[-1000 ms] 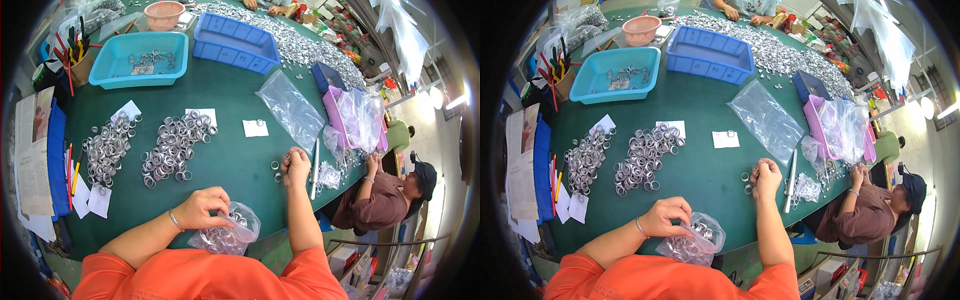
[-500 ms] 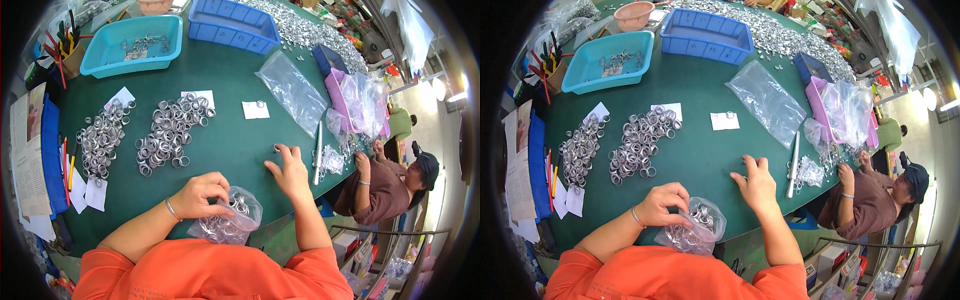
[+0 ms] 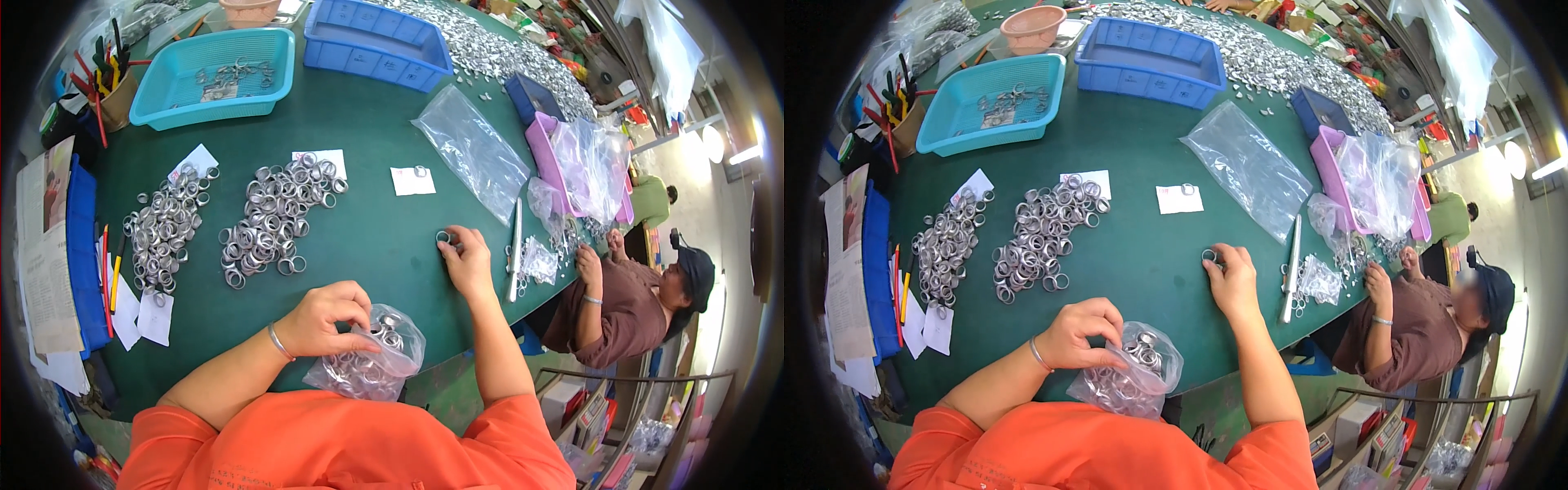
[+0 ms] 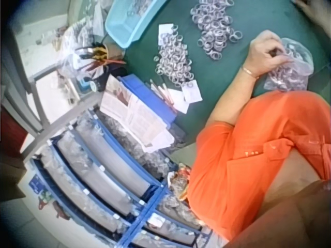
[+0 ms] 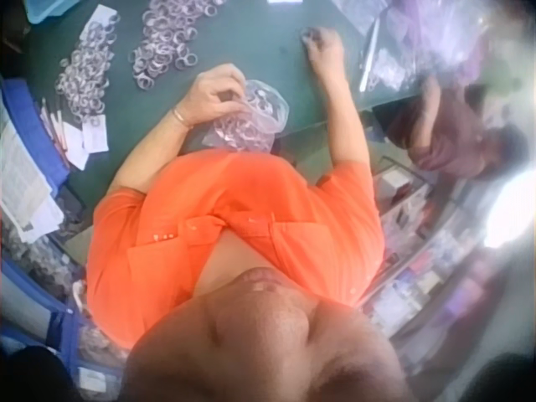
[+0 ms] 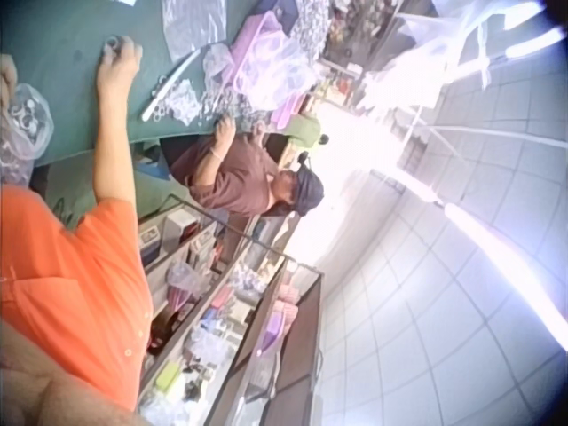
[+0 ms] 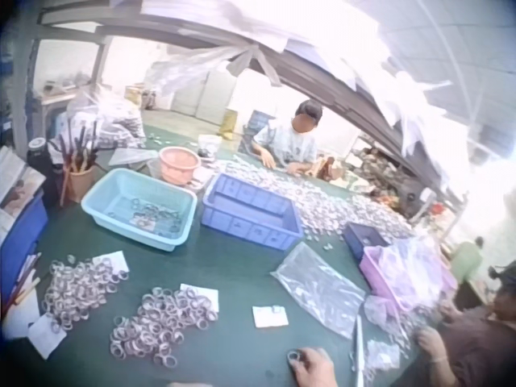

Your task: The person measures metal rings using a tapered measuring tool, puts them into a plastic bag, and writes on a small white card with a pen.

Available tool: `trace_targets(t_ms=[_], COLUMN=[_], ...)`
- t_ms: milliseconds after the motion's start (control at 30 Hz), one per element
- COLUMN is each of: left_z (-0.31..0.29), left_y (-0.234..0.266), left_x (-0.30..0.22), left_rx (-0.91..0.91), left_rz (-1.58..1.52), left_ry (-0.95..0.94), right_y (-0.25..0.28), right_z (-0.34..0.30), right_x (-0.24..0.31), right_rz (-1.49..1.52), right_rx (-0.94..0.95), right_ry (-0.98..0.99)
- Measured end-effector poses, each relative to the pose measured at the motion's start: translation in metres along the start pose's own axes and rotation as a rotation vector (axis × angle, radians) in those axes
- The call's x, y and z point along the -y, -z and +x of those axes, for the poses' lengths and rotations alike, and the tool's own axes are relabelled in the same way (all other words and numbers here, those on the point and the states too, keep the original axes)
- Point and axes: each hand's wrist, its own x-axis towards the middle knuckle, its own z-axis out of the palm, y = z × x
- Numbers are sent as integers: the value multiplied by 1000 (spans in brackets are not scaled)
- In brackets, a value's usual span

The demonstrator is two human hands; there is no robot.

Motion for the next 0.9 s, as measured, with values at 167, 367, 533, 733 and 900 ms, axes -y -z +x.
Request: trace_targets(t_ms=[167, 367, 533, 733, 900], left_z=[-1, -4, 1, -1, 1], left_y=[1, 3, 1, -3, 3], left_x=[-2, 1, -4, -6, -74], left_rx=[-3, 17, 39, 73, 184], left_rz=[6, 6, -24, 52, 299], left_ry=[10, 63, 43, -148, -569], right_y=[8, 50, 49, 46, 90], right_z=[3, -31, -52, -86, -98], right_x=[18, 104, 74, 94, 125], right_rz=[328, 679, 281, 737, 856], right_rx=[230, 818, 558, 640, 407], right_ry=[-358, 27, -275, -591, -143])
